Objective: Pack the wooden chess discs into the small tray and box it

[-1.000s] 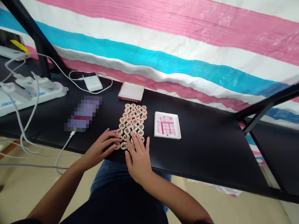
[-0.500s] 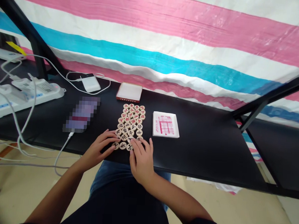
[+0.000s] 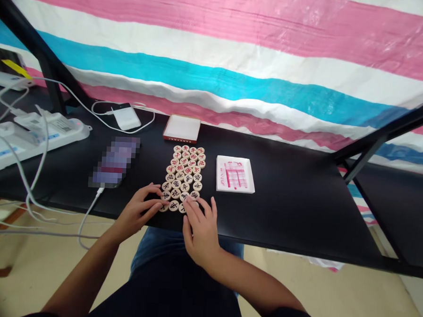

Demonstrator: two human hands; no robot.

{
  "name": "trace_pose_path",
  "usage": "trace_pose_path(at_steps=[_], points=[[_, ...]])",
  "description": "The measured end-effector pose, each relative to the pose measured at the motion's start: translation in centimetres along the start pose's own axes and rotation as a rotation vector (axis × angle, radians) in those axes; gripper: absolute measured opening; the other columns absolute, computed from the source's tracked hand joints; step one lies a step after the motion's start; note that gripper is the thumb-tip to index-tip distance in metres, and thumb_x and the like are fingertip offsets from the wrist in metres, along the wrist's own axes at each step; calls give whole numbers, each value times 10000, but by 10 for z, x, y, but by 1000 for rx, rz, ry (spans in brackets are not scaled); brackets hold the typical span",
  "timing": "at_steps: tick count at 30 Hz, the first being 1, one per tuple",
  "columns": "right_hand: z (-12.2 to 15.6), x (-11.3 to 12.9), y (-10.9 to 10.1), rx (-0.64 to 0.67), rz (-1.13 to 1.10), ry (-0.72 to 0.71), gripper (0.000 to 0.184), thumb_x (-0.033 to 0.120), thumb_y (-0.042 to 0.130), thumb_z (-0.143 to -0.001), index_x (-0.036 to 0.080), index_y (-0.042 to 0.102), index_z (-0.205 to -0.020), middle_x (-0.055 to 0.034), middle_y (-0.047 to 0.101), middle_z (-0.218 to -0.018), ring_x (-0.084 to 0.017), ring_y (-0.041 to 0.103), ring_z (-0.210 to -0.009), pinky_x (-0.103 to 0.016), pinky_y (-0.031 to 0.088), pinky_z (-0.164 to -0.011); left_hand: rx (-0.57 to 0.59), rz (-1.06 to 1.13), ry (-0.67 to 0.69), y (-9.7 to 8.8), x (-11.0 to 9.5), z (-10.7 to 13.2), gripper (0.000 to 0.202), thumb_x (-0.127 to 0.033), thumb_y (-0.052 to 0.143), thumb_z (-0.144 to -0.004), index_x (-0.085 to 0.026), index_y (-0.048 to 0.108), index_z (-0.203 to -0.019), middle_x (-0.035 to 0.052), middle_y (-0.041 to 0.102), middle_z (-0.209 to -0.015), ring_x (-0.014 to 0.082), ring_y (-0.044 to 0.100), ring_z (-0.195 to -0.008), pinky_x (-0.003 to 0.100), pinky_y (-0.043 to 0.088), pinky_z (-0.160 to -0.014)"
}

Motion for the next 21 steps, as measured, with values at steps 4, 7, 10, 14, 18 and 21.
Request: trace_pose_path(at_steps=[4,7,10,14,18,21], points=[[0,11,8,140,46,-81,490,181,378,-862,240,346,-1347,-23,356,-1408,-237,253,-1310,-576,119,-1065,-19,-20,-4,0,1,1,225,-237,465,-867,-245,676,-945,52,529,-1067,214,434,-1145,453,313,-1040],[0,11,16,174,81,-93,500,194,367,-869,216,313,-1366,-42,274,-1446,-248,176,-1343,-580,139,-1061,-36,-44,6,-2,0,2,213,-237,480,-861,-245,682,-931,56,524,-1094,218,436,-1142,459,326,-1029],[-1,8,21,173,82,-94,529,190,364,-872,219,255,-1389,-48,262,-1449,-239,175,-1345,-547,214,-1057,-9,-67,18,-1,-1,3,193,-250,510,-845,-256,665,-962,56,505,-1146,227,416,-1171,477,317,-1031],[-1,4,22,152,75,-93,558,206,364,-877,199,191,-1408,-73,246,-1449,-237,196,-1339,-530,280,-1039,68,-69,10,1,1,4,347,-268,538,-827,-290,534,-1173,68,453,-1248,252,352,-1244,487,306,-1035],[-8,-6,22,51,38,-23,591,233,377,-882,182,137,-1419,-108,195,-1462,-252,159,-1345,-539,265,-1041,166,-51,-52,6,5,3,727,-321,567,-809,-308,144,-1400,103,245,-1435,296,214,-1326,513,267,-1043],[-20,-16,25,-27,-57,88,616,277,363,-898,162,68,-1426,-123,124,-1478,-248,100,-1353,-510,253,-1057,212,-8,-119,13,7,-1,854,-371,548,-816,-293,-65,-1406,116,59,-1492,311,74,-1356,543,188,-1057]])
Point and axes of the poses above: each hand's wrist, its own z-axis away from the middle knuckle, its own y-axis out of the palm, x = y × z, the point moved 5 cm from there along -z, towards the middle knuckle
